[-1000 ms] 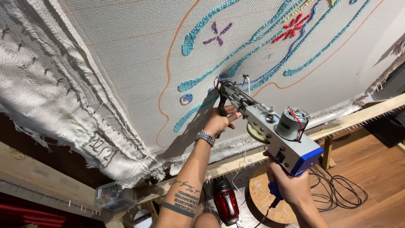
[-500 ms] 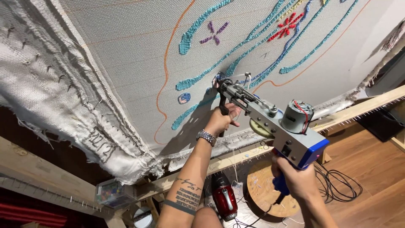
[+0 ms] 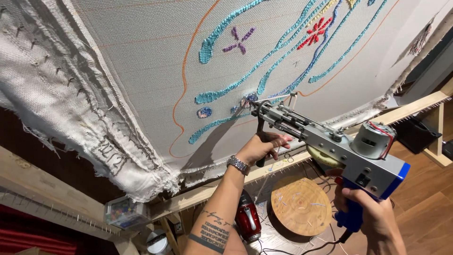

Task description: Using a tufting gun to sew yarn into a canvas rug frame.

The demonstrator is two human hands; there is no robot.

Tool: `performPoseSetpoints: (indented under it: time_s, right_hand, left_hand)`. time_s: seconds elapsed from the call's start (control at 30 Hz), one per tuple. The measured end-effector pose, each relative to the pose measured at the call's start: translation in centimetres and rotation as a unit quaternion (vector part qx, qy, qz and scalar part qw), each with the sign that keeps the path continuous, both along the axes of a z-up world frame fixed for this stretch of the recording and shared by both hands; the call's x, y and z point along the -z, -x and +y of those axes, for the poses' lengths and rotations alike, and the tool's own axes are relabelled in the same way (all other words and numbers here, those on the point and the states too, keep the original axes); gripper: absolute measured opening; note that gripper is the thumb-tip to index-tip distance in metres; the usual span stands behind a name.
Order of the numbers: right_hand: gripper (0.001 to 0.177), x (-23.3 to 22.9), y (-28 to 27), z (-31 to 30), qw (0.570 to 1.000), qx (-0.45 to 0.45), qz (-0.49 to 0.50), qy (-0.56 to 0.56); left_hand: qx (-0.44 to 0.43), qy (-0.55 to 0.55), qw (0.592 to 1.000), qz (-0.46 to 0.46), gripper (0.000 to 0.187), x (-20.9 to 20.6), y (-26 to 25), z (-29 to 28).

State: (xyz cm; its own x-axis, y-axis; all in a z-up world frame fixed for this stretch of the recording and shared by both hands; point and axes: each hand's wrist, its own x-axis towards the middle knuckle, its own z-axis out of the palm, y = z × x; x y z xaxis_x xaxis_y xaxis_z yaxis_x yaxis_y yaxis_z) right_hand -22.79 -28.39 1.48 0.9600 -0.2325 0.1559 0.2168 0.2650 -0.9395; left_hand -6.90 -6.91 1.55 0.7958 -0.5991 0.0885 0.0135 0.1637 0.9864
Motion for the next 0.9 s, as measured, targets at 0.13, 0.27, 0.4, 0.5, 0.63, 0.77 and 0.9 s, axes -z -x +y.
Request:
performPoseSetpoints:
  time_s: [0.13,0.27,0.4,0.5,0.63,0.77,0.9]
  right_hand:
    - [0.032,-1.2,1.3,0.2,1.000,-0.004,0.012,-0.003]
    - [0.031,-1.6,2.2,0.0,1.000,0.004,-0.005,0.001]
    - [0.028,-2.1,2.7,0.0,0.999,0.027,0.021,0.025]
    - [0.028,-1.6,2.4,-0.5,1.000,-0.004,0.027,0.009]
    - [0.044,-1.4,2.2,-0.5,0.999,-0.040,-0.002,0.022]
    - [0.033,-0.5,1.7,-0.8,0.998,-0.052,-0.020,-0.006]
    - [0.040,0.4,1.3,-1.6,0.997,-0.075,0.000,-0.013]
  left_hand:
    - [0.002,-0.008,1.000,-0.010,0.027,-0.5,0.8,-0.5]
    - [-0.039,-0.129,0.991,-0.006,0.025,-3.1,2.6,-0.7]
    - [-0.053,-0.181,0.982,-0.025,0.022,-2.8,2.6,-1.2]
    - [-0.055,-0.188,0.980,-0.033,0.024,-2.2,2.5,-1.1]
    - [-0.078,-0.228,0.970,0.003,0.023,-2.4,3.6,-0.8]
    - [-0.058,-0.036,0.998,0.014,0.029,0.1,2.8,-1.1]
    - [-0.056,-0.018,0.998,0.017,0.023,0.0,2.9,-1.0]
